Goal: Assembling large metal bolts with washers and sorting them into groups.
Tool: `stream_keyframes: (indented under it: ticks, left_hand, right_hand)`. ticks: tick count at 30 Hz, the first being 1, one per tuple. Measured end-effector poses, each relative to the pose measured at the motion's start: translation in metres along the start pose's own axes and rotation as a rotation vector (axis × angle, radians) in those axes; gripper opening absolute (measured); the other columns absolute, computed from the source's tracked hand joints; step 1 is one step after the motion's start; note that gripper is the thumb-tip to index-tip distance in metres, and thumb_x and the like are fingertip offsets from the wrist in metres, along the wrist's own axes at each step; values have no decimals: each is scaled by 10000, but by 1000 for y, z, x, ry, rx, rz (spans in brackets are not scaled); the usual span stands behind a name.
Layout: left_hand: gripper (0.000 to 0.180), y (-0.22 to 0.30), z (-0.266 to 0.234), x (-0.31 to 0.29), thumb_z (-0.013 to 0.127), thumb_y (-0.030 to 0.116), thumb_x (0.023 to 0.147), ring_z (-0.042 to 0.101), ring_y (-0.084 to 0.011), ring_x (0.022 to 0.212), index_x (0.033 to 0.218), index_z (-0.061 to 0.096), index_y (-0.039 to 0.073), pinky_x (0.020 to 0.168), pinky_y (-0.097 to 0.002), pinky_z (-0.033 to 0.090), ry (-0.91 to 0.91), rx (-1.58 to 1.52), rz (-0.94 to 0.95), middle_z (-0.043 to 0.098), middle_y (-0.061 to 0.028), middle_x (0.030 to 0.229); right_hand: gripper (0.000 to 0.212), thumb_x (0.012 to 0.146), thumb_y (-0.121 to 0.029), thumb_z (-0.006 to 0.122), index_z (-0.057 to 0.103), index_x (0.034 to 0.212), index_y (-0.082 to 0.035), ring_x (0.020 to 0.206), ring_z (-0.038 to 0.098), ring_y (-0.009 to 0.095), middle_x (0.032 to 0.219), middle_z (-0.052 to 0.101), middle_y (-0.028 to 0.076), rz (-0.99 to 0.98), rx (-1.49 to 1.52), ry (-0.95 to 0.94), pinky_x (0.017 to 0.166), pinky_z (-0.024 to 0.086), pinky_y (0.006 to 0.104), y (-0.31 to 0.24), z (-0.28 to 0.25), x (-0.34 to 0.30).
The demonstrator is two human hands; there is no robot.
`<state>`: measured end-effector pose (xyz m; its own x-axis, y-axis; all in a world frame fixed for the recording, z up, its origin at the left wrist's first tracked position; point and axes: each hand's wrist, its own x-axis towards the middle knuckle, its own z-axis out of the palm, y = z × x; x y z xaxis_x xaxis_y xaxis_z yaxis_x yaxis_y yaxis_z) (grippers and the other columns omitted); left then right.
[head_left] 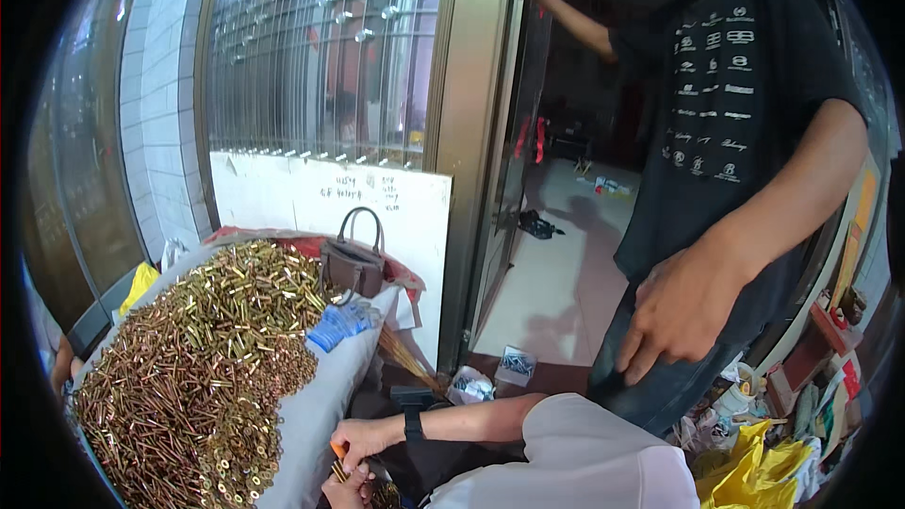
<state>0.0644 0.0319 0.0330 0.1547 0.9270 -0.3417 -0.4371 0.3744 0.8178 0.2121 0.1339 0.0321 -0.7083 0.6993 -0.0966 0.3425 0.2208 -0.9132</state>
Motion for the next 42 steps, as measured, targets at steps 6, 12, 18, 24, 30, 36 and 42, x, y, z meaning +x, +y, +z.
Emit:
stream_keyframes:
  ticks: [6,12,18,24,30,36,42]
  left_hand:
    - [212,-4,-11,7,707,87,818,377,-29,426,1013,631,52,368,-186,255,48,-74,19,582,7,700]
    - [280,-7,-24,19,672,71,845,358,-23,434,1113,606,26,377,-171,259,29,-112,99,619,-29,782]
    - [221,-8,-19,16,661,68,854,353,-23,422,1067,608,37,372,-173,240,41,-131,78,539,10,641]
    - [119,-12,-28,22,612,60,879,392,-40,394,961,568,-16,330,-167,280,-22,-152,67,588,-64,685]
    - [136,-16,-31,24,611,91,897,386,-34,400,956,583,-28,330,-162,281,-10,-153,53,596,-72,712]
    - [150,-17,-33,25,615,100,898,382,-33,397,965,582,-30,325,-160,283,-6,-189,45,589,-66,708]
    - [171,-17,-35,25,613,106,898,375,-32,395,988,570,-34,323,-160,283,-46,-195,62,585,-65,715]
  right_hand:
    - [254,742,-188,719,674,888,15,719,636,158,794,689,102,19,-122,129,666,501,309,-32,-23,8]
    - [212,779,-198,659,667,825,9,614,634,173,733,672,108,-49,-187,447,608,493,326,-43,-73,35]
    - [198,774,-182,634,658,781,15,591,638,189,673,659,91,-110,-374,451,587,487,335,-44,-70,43]
    - [160,742,-169,634,673,735,-15,617,645,235,651,655,100,-146,-379,426,605,483,354,-37,-55,44]
    - [175,726,-173,636,681,746,-5,652,647,279,651,650,125,-141,-470,354,631,481,394,-32,-51,47]
    - [186,730,-184,628,692,765,-13,698,646,310,702,659,151,-137,-481,294,663,482,417,-23,-45,48]
    - [177,734,-181,623,696,785,-27,749,645,317,749,669,148,-155,-514,282,695,481,422,-28,-40,45]
